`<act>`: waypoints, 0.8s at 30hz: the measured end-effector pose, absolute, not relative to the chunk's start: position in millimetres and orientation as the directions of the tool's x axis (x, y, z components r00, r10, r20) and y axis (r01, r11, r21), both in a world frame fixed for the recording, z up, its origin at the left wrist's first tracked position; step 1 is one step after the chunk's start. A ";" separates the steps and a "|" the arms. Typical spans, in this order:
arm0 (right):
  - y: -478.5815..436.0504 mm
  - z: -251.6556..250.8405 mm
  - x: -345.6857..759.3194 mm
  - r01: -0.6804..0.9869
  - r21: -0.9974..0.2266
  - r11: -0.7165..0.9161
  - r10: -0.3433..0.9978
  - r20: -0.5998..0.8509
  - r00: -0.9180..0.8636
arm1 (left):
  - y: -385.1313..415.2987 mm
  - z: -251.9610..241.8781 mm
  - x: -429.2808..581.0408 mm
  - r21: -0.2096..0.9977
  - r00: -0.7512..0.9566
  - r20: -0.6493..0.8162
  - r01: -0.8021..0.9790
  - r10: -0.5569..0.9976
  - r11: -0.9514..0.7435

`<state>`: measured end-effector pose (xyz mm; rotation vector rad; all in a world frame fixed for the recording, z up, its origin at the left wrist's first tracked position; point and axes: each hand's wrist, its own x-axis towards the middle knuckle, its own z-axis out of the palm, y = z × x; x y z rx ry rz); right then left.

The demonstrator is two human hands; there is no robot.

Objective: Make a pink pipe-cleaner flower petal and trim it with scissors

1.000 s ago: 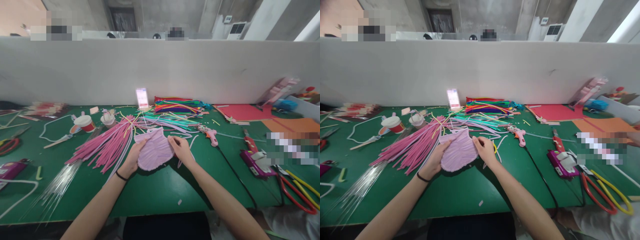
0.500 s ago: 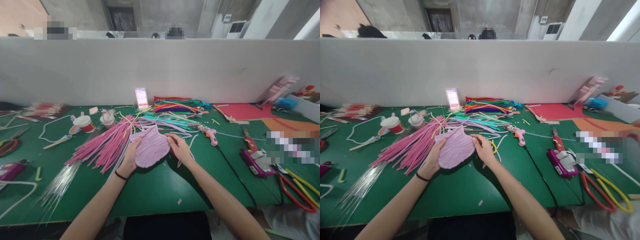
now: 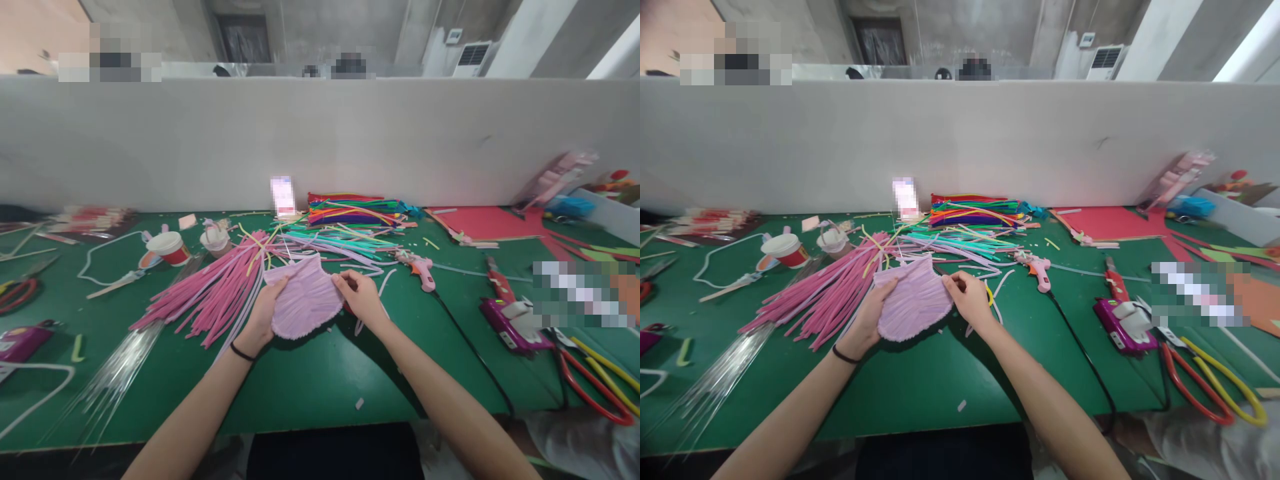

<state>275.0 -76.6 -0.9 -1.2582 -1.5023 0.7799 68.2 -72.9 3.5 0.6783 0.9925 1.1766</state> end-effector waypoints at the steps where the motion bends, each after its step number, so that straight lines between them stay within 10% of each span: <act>1: -76.7 -0.6 274.9 0.326 -0.909 0.258 0.960 0.279 0.021 | -72.6 3.1 68.1 0.858 0.065 -0.274 -0.435 0.960 0.274; 24: -81.0 -2.8 260.5 -0.255 -0.965 -0.060 0.991 -0.028 -0.127 | -62.8 -4.7 68.4 0.808 -0.047 -0.253 -0.560 0.966 0.184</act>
